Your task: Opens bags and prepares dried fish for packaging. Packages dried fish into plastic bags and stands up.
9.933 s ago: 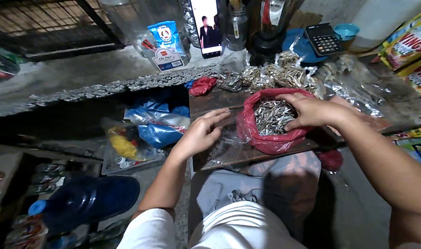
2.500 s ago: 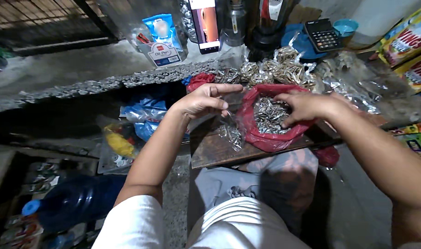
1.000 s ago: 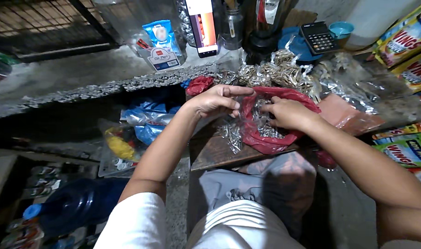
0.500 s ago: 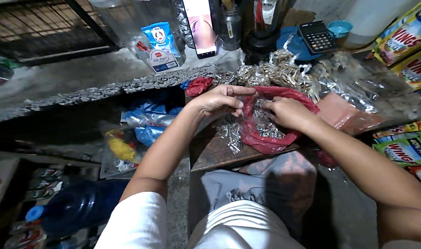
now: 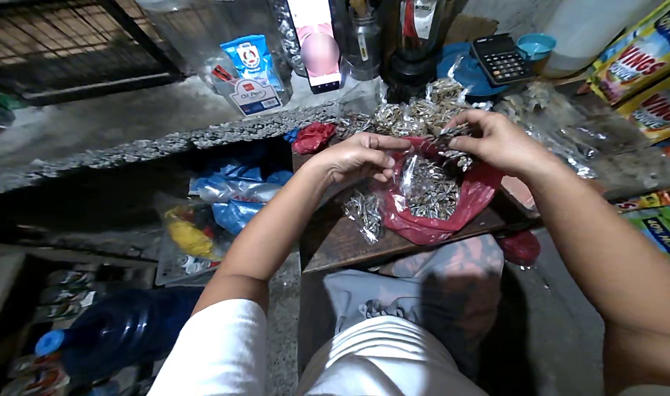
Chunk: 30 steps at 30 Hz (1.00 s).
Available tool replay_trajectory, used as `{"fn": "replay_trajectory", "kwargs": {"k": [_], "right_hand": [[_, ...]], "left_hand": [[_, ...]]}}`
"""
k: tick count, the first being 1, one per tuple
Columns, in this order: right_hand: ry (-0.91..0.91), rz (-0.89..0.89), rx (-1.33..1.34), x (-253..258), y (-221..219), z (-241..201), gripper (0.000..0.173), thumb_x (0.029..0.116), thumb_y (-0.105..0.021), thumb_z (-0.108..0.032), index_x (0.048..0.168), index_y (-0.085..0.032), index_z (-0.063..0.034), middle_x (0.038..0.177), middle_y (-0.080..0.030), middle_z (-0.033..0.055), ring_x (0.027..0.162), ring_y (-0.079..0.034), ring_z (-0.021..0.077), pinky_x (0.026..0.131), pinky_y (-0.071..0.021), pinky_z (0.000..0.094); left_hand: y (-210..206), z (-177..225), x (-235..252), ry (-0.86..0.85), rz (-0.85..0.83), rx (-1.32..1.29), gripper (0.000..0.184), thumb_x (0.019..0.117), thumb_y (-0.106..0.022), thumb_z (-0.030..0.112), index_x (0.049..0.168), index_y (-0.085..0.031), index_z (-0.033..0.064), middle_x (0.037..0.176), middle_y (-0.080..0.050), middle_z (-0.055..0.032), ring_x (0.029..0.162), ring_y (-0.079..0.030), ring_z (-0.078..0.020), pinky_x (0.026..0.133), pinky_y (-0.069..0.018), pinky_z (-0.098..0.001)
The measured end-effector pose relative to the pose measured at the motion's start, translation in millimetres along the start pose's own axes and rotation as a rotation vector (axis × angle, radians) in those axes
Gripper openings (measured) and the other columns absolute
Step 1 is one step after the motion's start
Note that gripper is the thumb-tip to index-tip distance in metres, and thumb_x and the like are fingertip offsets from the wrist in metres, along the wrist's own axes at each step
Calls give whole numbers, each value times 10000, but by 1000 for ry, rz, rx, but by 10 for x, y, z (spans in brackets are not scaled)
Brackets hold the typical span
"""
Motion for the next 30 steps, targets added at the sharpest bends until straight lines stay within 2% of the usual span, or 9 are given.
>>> {"fn": "replay_trajectory", "kwargs": {"k": [5, 9, 12, 15, 16, 18, 24, 28, 30], "right_hand": [[-3, 138, 375, -25, 76, -45, 260, 989, -588, -3, 1244, -538, -13, 1051, -630, 32, 841, -621, 1, 769, -538, 199], [-78, 241, 647, -69, -28, -109, 264, 1020, -554, -25, 1273, -504, -83, 982, -636, 8, 763, -648, 56, 637, -562, 236], [-111, 305, 752, -71, -150, -126, 293, 1033, -540, -39, 1316, -479, -86, 971, -616, 33, 760, -659, 103, 636, -585, 291], [-101, 341, 780, -39, -310, -60, 313, 1022, -556, -31, 1321, -476, -81, 954, -625, 42, 762, -646, 98, 648, -560, 280], [-94, 340, 773, -34, -368, -39, 309, 1019, -558, -26, 1313, -473, -71, 969, -618, 41, 777, -638, 82, 665, -551, 261], [-75, 304, 736, -39, -462, -18, 329, 1012, -553, -3, 1325, -455, -23, 1066, -592, 65, 862, -625, 69, 763, -546, 253], [-124, 12, 401, -153, -534, -93, 334, 995, -557, 27, 1314, -460, 4, 1114, -610, 119, 865, -623, 88, 765, -534, 280], [-67, -243, 39, -182, -517, -209, 330, 1035, -542, -42, 1360, -544, 12, 1177, -636, 184, 958, -637, 200, 860, -529, 402], [-6, -333, -114, -170, -531, -283, 302, 1053, -512, -55, 1333, -609, 4, 1248, -657, 195, 1091, -654, 259, 968, -508, 464]], "left_hand": [[-39, -10, 76, 19, 23, -14, 457, 966, -461, -61, 1418, -505, -3, 1232, -672, -30, 723, -643, 0, 659, -554, -165], [-110, -3, 168, 40, 33, -16, 453, 977, -458, -52, 1426, -497, -5, 1226, -668, -40, 706, -629, -4, 656, -545, -166], [-174, -3, 229, 55, 46, -41, 430, 989, -454, -57, 1414, -500, -5, 1095, -686, -23, 696, -631, -13, 661, -552, -169], [-215, 15, 256, 51, 72, -85, 258, 988, -445, -73, 1176, -585, 36, 802, -690, 31, 646, -649, -32, 643, -568, -185], [-216, 16, 268, 48, 71, -91, 211, 986, -443, -73, 1057, -584, 67, 748, -678, 43, 636, -653, -34, 640, -570, -190], [-195, 3, 285, 46, 78, -110, 206, 986, -453, -73, 975, -582, 87, 729, -674, 42, 636, -657, -41, 638, -573, -196], [-120, 18, 235, 51, 89, -66, 250, 974, -460, -84, 1147, -586, 44, 764, -667, 45, 659, -655, -40, 663, -574, -201], [-177, 31, 208, 61, 49, -8, 418, 960, -483, -94, 1369, -517, -15, 887, -679, 6, 681, -648, -38, 674, -573, -192], [-210, 65, 181, 59, 42, 38, 481, 952, -493, -99, 1427, -487, -28, 995, -687, -27, 701, -643, -33, 673, -563, -181]]}}
Point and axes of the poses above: each hand's wrist, its own x-axis towards the middle knuckle, its own y-axis out of the back of the hand, z = x × y, the point moved 10 cm from there along x, towards the middle knuckle
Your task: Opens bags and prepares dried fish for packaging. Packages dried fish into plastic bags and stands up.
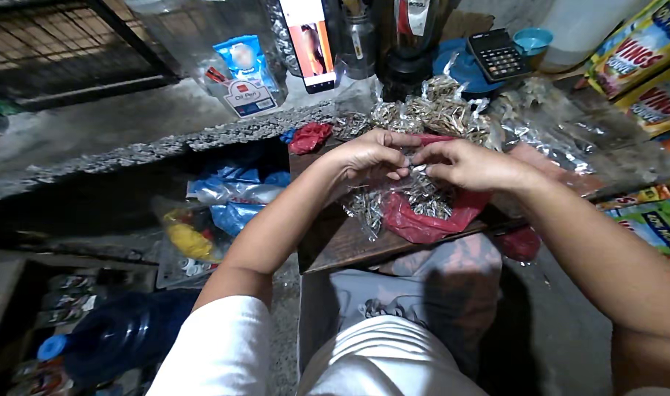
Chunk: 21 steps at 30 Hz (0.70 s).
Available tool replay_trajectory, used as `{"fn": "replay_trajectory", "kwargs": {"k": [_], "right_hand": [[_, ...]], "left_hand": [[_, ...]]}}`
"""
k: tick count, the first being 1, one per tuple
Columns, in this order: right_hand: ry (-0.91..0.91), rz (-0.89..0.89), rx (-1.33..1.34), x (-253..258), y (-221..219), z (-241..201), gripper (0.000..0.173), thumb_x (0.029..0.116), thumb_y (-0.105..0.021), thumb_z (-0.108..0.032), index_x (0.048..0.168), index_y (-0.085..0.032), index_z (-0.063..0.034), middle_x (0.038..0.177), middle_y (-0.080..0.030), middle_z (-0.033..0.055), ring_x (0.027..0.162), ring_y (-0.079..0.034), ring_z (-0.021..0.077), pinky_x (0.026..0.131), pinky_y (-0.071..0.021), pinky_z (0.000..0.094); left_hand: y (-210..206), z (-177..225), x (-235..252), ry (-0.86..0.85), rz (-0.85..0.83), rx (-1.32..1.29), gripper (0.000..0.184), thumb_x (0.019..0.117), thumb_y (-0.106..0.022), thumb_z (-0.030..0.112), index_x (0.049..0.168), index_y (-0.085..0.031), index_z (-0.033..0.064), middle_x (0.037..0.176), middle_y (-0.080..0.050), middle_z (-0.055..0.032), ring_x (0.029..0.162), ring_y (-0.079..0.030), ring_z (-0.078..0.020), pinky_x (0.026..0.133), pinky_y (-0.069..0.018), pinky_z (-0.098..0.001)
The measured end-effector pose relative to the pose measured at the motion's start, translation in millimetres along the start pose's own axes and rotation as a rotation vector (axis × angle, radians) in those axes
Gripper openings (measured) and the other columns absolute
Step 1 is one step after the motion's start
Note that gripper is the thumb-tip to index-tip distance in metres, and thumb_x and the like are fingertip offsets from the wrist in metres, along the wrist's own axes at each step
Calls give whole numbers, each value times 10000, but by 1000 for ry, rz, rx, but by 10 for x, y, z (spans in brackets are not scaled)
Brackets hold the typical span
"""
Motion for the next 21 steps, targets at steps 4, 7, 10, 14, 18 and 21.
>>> {"fn": "replay_trajectory", "kwargs": {"k": [4, 7, 10, 14, 18, 21], "right_hand": [[89, -59, -136, -16, 8, -239, 326, 1065, -429, -14, 1293, -662, -14, 1290, -663, 175, 1184, -628, 280, 1026, -460, 499], [218, 122, -105, -87, 175, -418, 319, 1055, -431, -13, 1242, -689, -28, 1213, -698, 145, 1104, -658, 235, 972, -495, 465], [309, 299, -54, -201, 409, -465, 273, 1051, -464, -85, 1189, -696, -39, 1144, -709, 80, 1004, -657, 85, 911, -529, 303], [298, 348, -15, -216, 496, -260, 239, 1043, -498, -124, 1151, -684, -20, 1034, -682, 36, 822, -584, -18, 766, -496, 187], [143, 260, -43, -81, 290, 22, 235, 1056, -506, -101, 1170, -684, 4, 1059, -694, 133, 890, -643, 161, 840, -530, 398], [68, 210, -100, 1, 184, 129, 245, 1062, -510, -89, 1189, -684, 27, 1120, -700, 215, 1034, -672, 325, 946, -492, 563]], "left_hand": [[21, 54, -55, -30, 2, 26, 503, 937, -506, -108, 1430, -499, -6, 1080, -690, -36, 735, -655, -33, 680, -565, -183], [96, 106, -144, -72, -2, 15, 474, 928, -500, -97, 1387, -528, 16, 1059, -705, 2, 743, -662, -24, 688, -571, -182], [235, 235, -345, -181, 16, 31, 513, 897, -522, -61, 1404, -524, 19, 1220, -679, 13, 755, -658, -7, 683, -570, -179], [570, 434, -768, -469, 37, 8, 564, 865, -658, 105, 1417, -545, 74, 1355, -644, 46, 881, -685, -15, 688, -580, -183], [872, -55, -751, -311, 236, 18, 568, 866, -570, -13, 1427, -514, 54, 1301, -659, 26, 788, -664, -16, 665, -570, -198], [950, -136, -831, -297, 267, 6, 592, 854, -585, 13, 1439, -505, 56, 1311, -660, 40, 835, -675, -15, 703, -577, -198]]}}
Point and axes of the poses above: each hand's wrist, its own x-axis towards the middle knuckle, its own y-axis out of the back of the hand, z = x × y, the point moved 10 cm from there along x, towards the middle knuckle
